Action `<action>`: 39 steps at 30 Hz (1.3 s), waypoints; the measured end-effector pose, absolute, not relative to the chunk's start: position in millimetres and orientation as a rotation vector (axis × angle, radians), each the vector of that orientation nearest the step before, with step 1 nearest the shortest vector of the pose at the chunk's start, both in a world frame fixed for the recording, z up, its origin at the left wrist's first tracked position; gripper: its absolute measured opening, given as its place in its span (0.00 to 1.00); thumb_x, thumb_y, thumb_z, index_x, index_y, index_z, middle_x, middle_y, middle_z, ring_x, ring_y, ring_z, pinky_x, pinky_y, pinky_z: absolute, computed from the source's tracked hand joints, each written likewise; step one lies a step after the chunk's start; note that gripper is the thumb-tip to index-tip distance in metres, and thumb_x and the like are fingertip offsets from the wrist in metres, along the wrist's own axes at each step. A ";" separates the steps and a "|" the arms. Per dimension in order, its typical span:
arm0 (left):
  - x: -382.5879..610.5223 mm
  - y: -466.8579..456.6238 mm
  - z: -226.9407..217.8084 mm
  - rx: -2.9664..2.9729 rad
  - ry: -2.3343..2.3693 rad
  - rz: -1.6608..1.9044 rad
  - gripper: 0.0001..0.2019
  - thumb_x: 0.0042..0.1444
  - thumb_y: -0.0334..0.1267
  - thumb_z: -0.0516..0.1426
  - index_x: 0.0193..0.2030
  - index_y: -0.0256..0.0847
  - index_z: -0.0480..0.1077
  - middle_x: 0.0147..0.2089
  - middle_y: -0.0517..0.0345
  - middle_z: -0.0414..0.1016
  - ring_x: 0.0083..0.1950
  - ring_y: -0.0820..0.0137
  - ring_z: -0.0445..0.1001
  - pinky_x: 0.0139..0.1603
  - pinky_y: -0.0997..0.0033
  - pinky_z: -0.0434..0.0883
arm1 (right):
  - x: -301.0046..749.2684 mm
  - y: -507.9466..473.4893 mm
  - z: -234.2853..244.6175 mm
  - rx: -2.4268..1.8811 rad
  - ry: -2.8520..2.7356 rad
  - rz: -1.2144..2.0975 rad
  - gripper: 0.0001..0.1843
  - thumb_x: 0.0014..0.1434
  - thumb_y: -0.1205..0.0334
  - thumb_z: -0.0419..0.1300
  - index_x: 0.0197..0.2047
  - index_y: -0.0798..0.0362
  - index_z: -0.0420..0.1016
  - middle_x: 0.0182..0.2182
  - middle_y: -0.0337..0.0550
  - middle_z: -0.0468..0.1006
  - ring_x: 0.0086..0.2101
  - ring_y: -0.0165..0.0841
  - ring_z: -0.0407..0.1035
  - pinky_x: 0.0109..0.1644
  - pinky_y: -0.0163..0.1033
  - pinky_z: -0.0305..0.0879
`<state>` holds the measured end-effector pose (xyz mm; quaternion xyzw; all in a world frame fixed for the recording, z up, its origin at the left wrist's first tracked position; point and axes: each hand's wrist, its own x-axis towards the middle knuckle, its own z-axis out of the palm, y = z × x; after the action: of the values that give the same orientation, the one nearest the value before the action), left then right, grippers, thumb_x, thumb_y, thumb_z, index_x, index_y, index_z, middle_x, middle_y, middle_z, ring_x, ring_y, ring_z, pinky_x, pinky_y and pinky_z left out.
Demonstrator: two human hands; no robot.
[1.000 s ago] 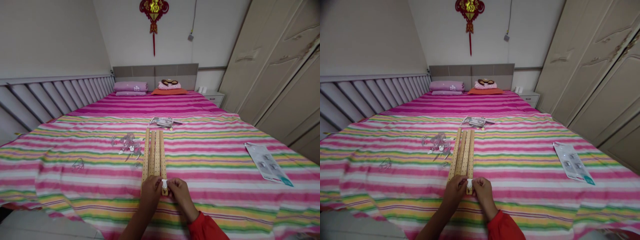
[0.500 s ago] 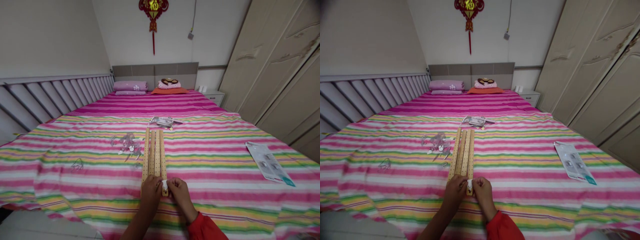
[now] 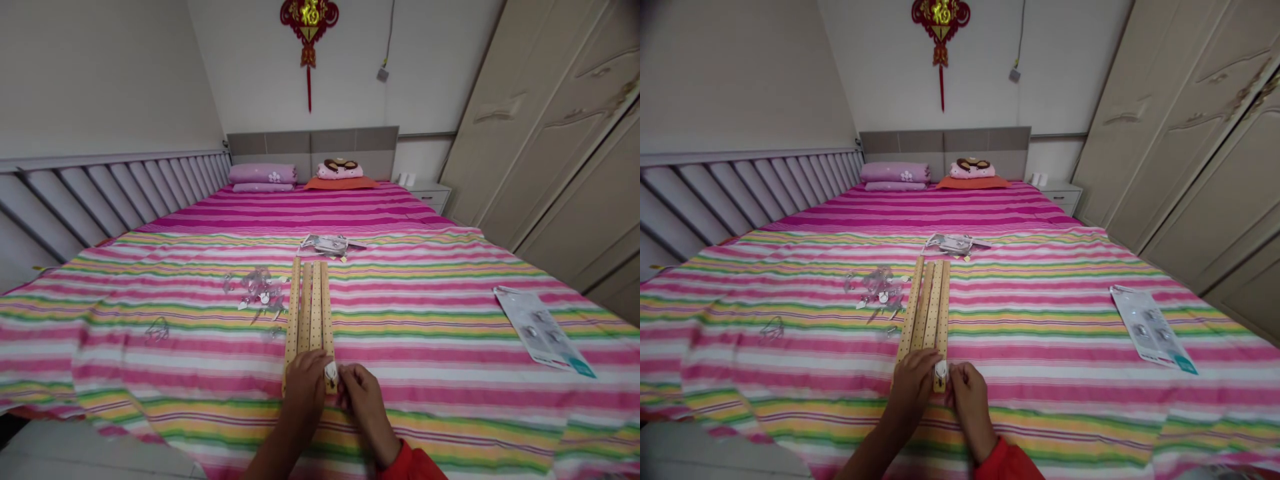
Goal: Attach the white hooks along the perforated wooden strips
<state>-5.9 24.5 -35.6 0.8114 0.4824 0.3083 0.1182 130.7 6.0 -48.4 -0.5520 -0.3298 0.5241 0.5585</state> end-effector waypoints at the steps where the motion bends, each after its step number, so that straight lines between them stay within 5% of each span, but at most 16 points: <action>1: -6.9 21.5 -33.9 2.425 1.379 0.858 0.21 0.54 0.28 0.48 0.52 0.46 0.71 0.53 0.53 0.74 0.55 0.62 0.69 0.55 0.55 0.65 | 131.2 2.4 -51.0 -1.298 -0.759 1.246 0.21 0.43 0.42 0.62 0.18 0.51 0.66 0.10 0.32 0.67 0.10 0.26 0.59 0.14 0.31 0.52; 8: -12.5 7.4 -32.6 2.608 1.308 0.617 0.23 0.59 0.46 0.53 0.61 0.48 0.63 0.60 0.51 0.69 0.65 0.56 0.60 0.64 0.44 0.51 | 133.2 -12.7 -54.2 -1.194 -0.655 1.597 0.12 0.42 0.56 0.64 0.28 0.55 0.76 0.16 0.39 0.76 0.16 0.29 0.68 0.21 0.32 0.61; 14: -12.3 13.2 -40.7 2.629 1.309 0.560 0.21 0.59 0.46 0.53 0.60 0.49 0.65 0.59 0.53 0.71 0.64 0.57 0.62 0.65 0.42 0.51 | 131.1 -11.7 -54.3 -1.106 -0.650 1.641 0.11 0.38 0.62 0.68 0.28 0.58 0.78 0.20 0.42 0.79 0.19 0.29 0.70 0.23 0.30 0.61; 39: 27.2 -0.3 -42.8 2.646 1.038 0.526 0.24 0.59 0.51 0.51 0.61 0.48 0.63 0.61 0.54 0.69 0.64 0.60 0.62 0.68 0.46 0.49 | 161.2 -50.1 -97.6 -1.132 -0.361 1.361 0.22 0.32 0.50 0.73 0.32 0.52 0.81 0.26 0.47 0.82 0.27 0.39 0.75 0.31 0.39 0.69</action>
<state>27.2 -0.3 -42.8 0.9082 0.3562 0.1805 0.1252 161.2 -50.1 -97.6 -0.4921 -0.1571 0.5917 0.6189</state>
